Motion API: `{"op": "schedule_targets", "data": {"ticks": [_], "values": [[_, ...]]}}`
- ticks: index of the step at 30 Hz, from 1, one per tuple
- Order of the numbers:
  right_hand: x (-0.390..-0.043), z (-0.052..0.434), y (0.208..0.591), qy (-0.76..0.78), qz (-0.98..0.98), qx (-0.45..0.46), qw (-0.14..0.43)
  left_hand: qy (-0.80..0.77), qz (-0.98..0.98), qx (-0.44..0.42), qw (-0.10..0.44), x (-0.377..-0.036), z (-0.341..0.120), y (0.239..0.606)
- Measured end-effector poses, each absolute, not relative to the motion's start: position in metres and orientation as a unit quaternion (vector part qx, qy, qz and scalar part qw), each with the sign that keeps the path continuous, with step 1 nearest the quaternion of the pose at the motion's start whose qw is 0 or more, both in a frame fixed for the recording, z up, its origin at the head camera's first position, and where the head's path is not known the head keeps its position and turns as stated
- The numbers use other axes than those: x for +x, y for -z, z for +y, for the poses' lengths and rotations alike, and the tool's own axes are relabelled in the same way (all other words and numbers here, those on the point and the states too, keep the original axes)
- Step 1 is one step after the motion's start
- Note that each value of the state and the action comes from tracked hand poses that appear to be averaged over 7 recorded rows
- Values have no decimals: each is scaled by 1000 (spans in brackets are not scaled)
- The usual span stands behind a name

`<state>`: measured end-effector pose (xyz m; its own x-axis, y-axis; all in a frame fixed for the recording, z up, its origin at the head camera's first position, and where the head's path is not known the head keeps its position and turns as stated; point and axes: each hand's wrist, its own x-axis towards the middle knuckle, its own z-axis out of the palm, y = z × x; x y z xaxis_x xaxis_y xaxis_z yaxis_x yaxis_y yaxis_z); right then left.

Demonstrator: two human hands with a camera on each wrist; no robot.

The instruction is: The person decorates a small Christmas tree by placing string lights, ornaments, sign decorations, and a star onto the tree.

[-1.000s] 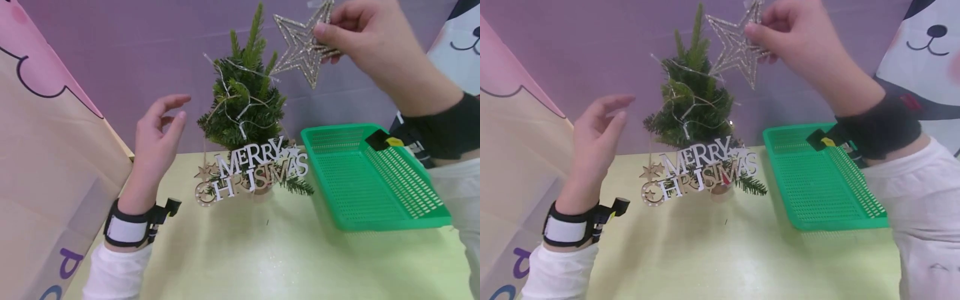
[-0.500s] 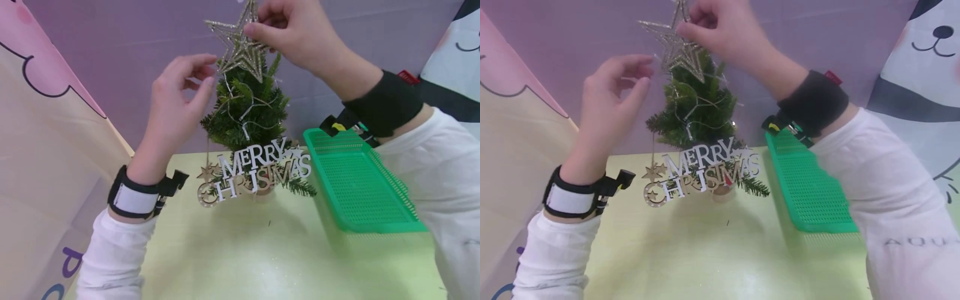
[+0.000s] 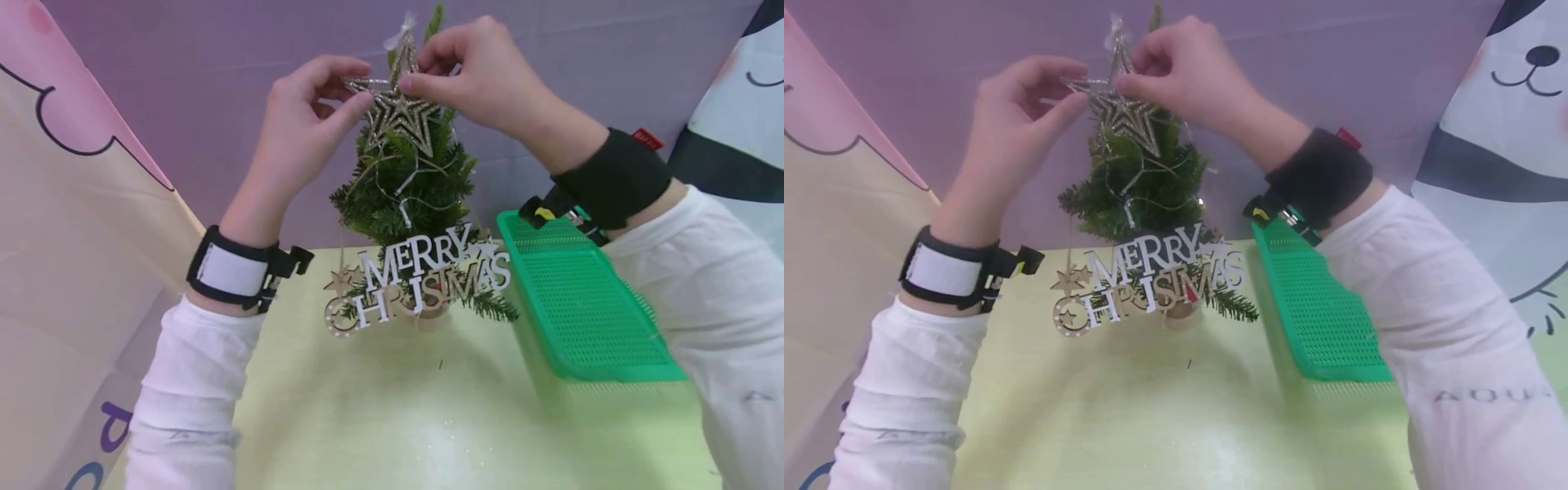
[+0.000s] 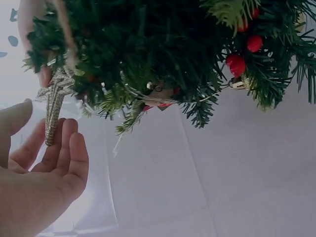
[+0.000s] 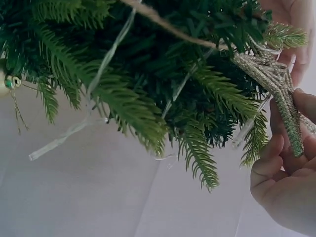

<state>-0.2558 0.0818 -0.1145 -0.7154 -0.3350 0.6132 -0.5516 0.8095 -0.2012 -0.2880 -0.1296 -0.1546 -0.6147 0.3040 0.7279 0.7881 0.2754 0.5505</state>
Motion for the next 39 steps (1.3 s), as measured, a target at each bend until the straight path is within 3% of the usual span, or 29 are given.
{"op": "schedule_targets", "data": {"ticks": [10, 21, 39], "values": [[-255, 83, 115, -223, -920, 209, 247, 408, -801, -348, 265, -299, -121, 153], [-255, 73, 100, -434, -872, 132, 185, 407, -802, -346, 268, -299, -123, 154], [-258, 69, 95, -503, -823, 163, 208, 394, -814, -348, 245, -301, -123, 150]]}}
